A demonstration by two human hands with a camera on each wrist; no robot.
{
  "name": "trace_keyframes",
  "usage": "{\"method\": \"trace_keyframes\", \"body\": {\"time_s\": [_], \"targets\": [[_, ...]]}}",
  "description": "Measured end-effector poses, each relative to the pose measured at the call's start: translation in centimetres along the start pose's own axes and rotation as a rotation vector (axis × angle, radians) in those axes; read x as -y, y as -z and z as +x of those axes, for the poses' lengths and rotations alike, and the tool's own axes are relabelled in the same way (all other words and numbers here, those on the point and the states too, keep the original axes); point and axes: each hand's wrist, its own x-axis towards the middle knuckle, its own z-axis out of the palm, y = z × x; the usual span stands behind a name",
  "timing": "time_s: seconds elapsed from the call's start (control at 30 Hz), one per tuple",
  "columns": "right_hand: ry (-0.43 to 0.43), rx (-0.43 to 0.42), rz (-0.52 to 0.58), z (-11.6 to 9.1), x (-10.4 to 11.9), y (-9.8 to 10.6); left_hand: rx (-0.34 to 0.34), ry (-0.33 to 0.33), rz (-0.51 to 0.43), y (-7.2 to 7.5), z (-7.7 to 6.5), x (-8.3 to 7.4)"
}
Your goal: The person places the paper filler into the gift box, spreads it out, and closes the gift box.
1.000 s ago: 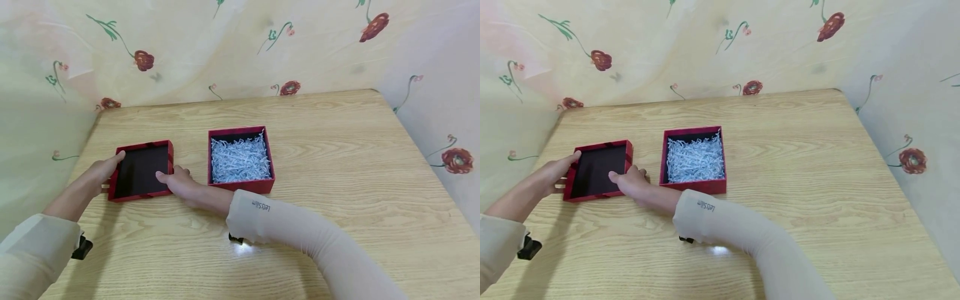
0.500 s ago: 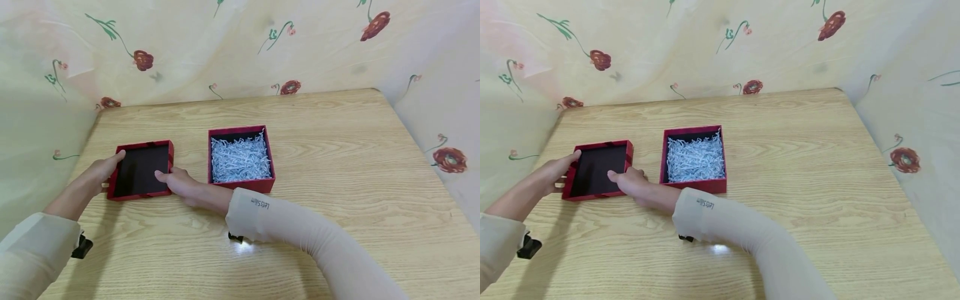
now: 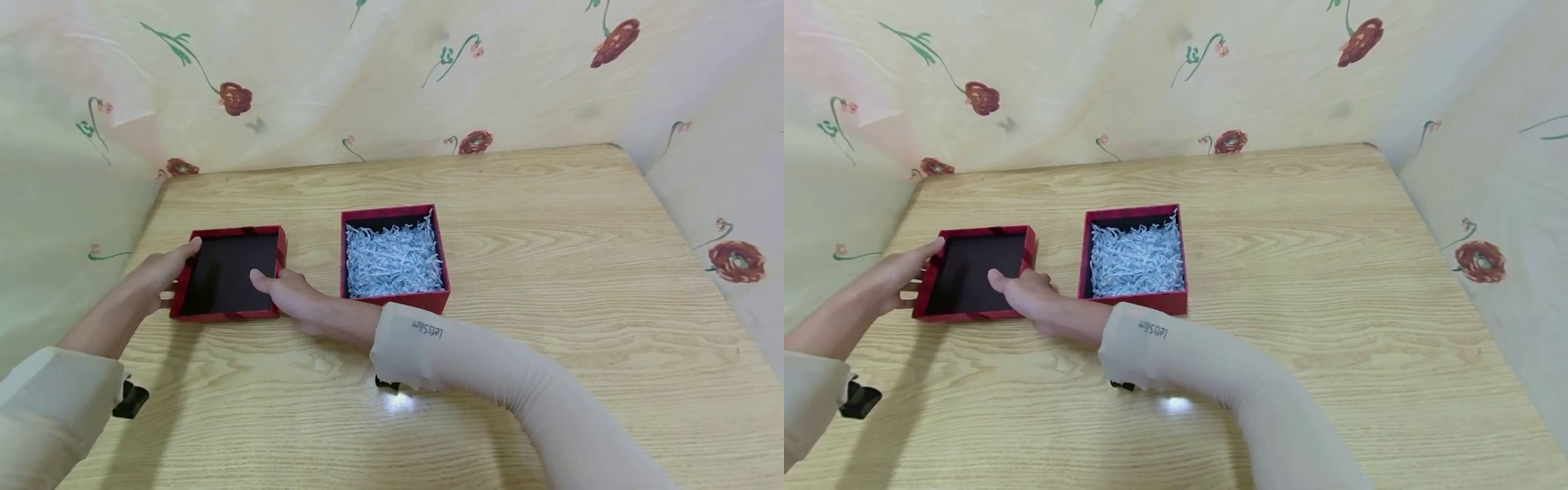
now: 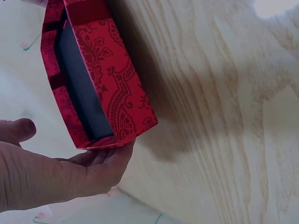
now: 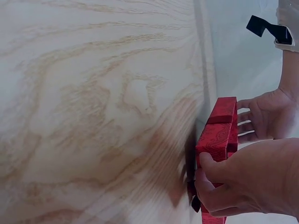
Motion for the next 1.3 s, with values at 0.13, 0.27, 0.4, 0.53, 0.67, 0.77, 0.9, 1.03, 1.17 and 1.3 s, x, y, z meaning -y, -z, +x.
{"method": "trace_keyframes", "body": {"time_s": [0.13,0.27,0.4,0.53,0.67,0.77,0.9,1.03,1.17,1.3], "targets": [[0.015,0.006,-0.018,-0.4,0.4,0.0,0.006,-0.031,0.005,0.5,-0.4,-0.2],[0.02,0.008,-0.034,-0.8,0.8,0.0,0.005,-0.06,0.002,0.8,-0.9,-0.4],[0.022,0.022,-0.045,-1.3,1.5,0.2,0.012,-0.083,-0.002,1.1,-1.2,-0.8],[0.021,0.022,-0.079,-1.8,2.2,0.2,0.022,-0.104,0.002,1.4,-1.6,-1.2],[0.022,0.019,-0.094,-2.2,2.8,0.1,0.018,-0.117,-0.006,1.7,-1.8,-1.6],[0.029,0.016,-0.095,-2.5,3.2,0.2,0.014,-0.127,-0.015,1.8,-2.2,-1.9],[0.03,0.006,-0.098,-2.9,3.8,0.5,0.016,-0.14,-0.016,1.5,-2.7,-2.5],[0.032,0.004,-0.085,-3.4,4.6,1.1,0.017,-0.161,-0.008,1.1,-3.4,-3.4],[0.059,0.014,-0.115,-4.2,5.6,1.6,0.008,-0.187,-0.016,0.8,-4.2,-4.4],[0.095,0.005,-0.149,-5.0,6.6,2.3,0.011,-0.216,-0.065,0.5,-4.8,-5.4]]}}
